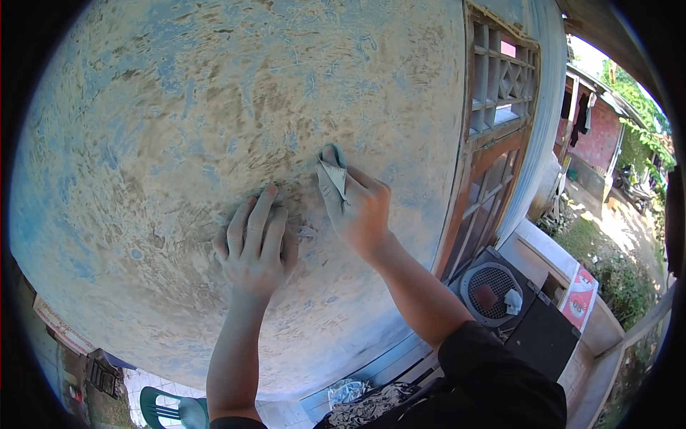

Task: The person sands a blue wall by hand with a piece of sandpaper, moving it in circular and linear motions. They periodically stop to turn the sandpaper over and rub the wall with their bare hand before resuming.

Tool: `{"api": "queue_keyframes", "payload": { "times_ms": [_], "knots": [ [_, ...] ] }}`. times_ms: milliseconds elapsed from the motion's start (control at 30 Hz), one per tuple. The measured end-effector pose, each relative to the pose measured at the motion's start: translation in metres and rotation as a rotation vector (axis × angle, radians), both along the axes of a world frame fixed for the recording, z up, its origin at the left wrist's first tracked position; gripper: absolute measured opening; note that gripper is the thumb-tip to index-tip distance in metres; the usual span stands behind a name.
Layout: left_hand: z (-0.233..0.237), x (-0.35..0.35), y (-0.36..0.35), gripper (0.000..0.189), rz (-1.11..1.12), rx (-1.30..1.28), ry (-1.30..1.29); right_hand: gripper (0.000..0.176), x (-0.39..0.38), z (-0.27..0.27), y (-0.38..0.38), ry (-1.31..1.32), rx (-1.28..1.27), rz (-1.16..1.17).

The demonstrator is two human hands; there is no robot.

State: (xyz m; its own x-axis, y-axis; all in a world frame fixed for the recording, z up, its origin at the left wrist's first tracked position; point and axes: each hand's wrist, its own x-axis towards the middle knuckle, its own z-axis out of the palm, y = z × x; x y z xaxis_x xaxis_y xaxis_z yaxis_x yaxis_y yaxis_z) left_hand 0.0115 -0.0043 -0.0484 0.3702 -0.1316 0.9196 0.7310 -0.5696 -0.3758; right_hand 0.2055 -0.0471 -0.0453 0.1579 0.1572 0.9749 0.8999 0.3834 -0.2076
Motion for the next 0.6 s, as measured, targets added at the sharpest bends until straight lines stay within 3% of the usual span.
{"api": "queue_keyframes", "payload": {
  "times_ms": [167, 267, 367, 500, 567, 600],
  "knots": [
    [-0.001, -0.002, 0.001, 0.016, 0.003, 0.015, 0.014, 0.031, 0.016, -0.051, -0.001, -0.129, 0.019, -0.050],
    [-0.002, -0.001, -0.001, 0.016, 0.019, 0.013, 0.014, 0.032, 0.023, -0.047, 0.001, -0.197, -0.020, -0.070],
    [-0.002, -0.001, 0.000, 0.016, 0.024, 0.009, 0.021, 0.032, 0.020, -0.010, 0.005, -0.162, 0.027, -0.018],
    [-0.001, 0.002, -0.001, 0.020, 0.037, 0.025, -0.020, 0.034, 0.012, -0.011, 0.002, -0.088, 0.027, 0.026],
    [-0.002, 0.000, 0.001, 0.018, 0.036, 0.027, -0.001, 0.012, 0.010, -0.035, -0.002, -0.028, 0.023, 0.024],
    [-0.002, -0.001, 0.001, 0.017, 0.032, 0.028, 0.017, 0.012, 0.011, -0.051, -0.001, -0.023, 0.024, 0.026]
  ]
}}
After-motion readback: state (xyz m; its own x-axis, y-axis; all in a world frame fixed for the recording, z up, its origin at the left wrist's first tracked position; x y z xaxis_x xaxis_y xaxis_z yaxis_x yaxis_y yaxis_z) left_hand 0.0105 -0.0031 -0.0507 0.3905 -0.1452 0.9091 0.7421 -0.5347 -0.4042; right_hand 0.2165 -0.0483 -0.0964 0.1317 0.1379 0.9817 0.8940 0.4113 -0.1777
